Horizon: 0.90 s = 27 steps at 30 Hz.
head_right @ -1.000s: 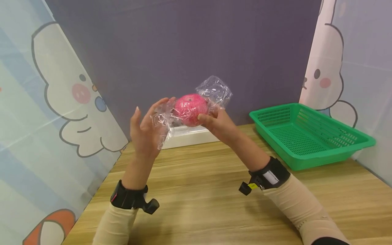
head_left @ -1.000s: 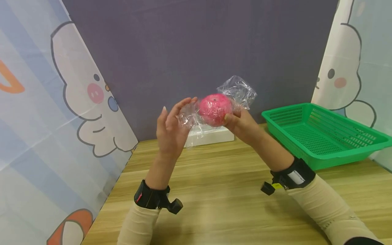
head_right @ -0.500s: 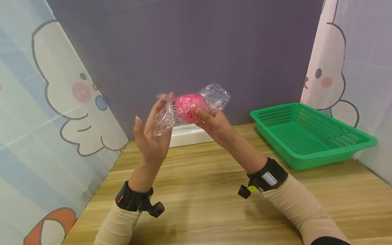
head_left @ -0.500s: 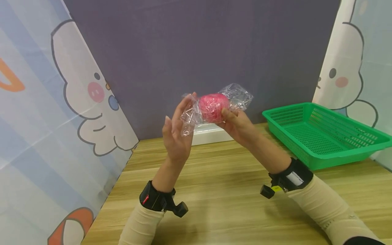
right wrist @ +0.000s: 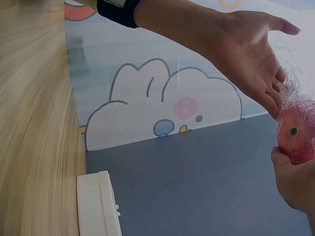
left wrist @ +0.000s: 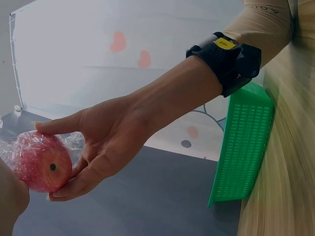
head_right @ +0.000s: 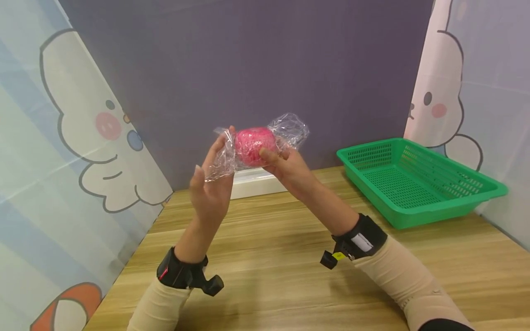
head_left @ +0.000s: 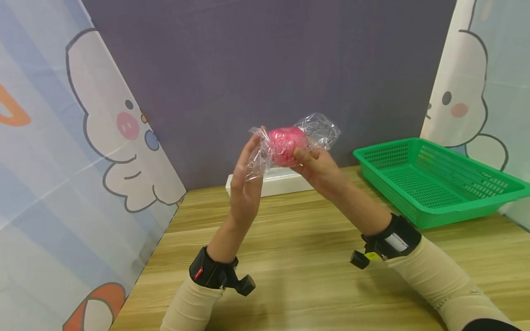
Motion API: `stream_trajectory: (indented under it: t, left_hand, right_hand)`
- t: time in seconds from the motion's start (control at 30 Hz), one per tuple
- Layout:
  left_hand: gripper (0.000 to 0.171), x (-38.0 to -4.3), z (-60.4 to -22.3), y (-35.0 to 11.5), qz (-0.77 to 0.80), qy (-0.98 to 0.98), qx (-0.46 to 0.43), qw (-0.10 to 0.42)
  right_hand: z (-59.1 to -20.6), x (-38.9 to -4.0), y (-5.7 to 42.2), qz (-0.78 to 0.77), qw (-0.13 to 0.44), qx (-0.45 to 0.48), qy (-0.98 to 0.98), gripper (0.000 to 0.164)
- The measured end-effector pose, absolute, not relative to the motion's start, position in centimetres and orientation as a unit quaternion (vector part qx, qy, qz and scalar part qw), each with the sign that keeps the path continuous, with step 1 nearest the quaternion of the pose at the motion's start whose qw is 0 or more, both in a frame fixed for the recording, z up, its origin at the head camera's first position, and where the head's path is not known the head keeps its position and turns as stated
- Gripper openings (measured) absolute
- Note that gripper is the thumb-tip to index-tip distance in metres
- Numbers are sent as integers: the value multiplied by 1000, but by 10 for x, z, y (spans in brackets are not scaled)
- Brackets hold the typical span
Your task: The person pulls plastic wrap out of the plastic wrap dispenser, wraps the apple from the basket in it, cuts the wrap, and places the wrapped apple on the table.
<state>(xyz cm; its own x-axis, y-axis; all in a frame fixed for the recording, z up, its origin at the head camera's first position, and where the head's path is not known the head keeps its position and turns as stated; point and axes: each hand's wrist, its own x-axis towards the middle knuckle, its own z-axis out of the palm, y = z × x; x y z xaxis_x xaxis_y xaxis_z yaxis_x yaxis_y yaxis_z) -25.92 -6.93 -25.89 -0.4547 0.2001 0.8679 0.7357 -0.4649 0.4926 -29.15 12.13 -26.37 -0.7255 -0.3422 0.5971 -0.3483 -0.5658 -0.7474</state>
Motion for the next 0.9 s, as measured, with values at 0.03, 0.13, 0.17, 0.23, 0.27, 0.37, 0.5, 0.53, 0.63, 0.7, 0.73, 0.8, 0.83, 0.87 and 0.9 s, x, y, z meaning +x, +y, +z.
stream_trajectory:
  t: [0.03,0.13,0.17,0.23,0.27,0.37,0.5,0.53,0.63,0.7,0.73,0.8,0.83,0.87,0.9]
  left_hand:
    - [96,-259,-259,-69,-695,-490,-488,196]
    - [101,-258,-261,-66,-668,-522,-482,220]
    - [105,-257,-260,-66,-659,-534,-478,229]
    - [109,-256,-261,-65,-633,-555,-479,250]
    - [111,-256,-261,-64,-620,-565,-480,258]
    - [116,-256,-263,-64,-576,-585,-496,282]
    - [112,-258,-263,-65,-520,-605,-513,316]
    - [111,-259,-264,-65,-506,-610,-515,326]
    - [109,-260,-264,-65,-474,-622,-519,344]
    - [107,-262,-264,-65,-456,-630,-519,354]
    - [106,-263,-264,-65,-448,-635,-517,359]
    - [107,-266,-265,-65,-434,-647,-507,368]
    - [109,-267,-266,-65,-429,-652,-503,371]
    - [109,-268,-267,-65,-425,-658,-497,374]
    - [110,-269,-268,-65,-421,-663,-491,378]
  right_hand:
    - [-264,-291,121,800,6,372,-471,95]
    - [-263,-289,121,790,16,372,-488,99]
    - [-263,-289,121,787,19,371,-493,100]
    - [-264,-288,120,784,24,367,-500,102]
    - [-264,-287,120,784,26,362,-504,102]
    - [-264,-284,120,765,48,347,-540,103]
    - [-264,-277,122,725,77,319,-605,102]
    - [-263,-276,122,721,78,315,-612,102]
    - [-262,-275,121,731,68,322,-598,102]
    - [-262,-275,120,736,63,340,-582,103]
    - [-262,-276,119,742,59,348,-571,102]
    - [-263,-277,119,747,55,354,-560,100]
    - [-263,-278,118,750,53,354,-556,99]
    - [-264,-278,118,753,51,353,-553,99]
    - [-264,-279,118,758,47,350,-549,99]
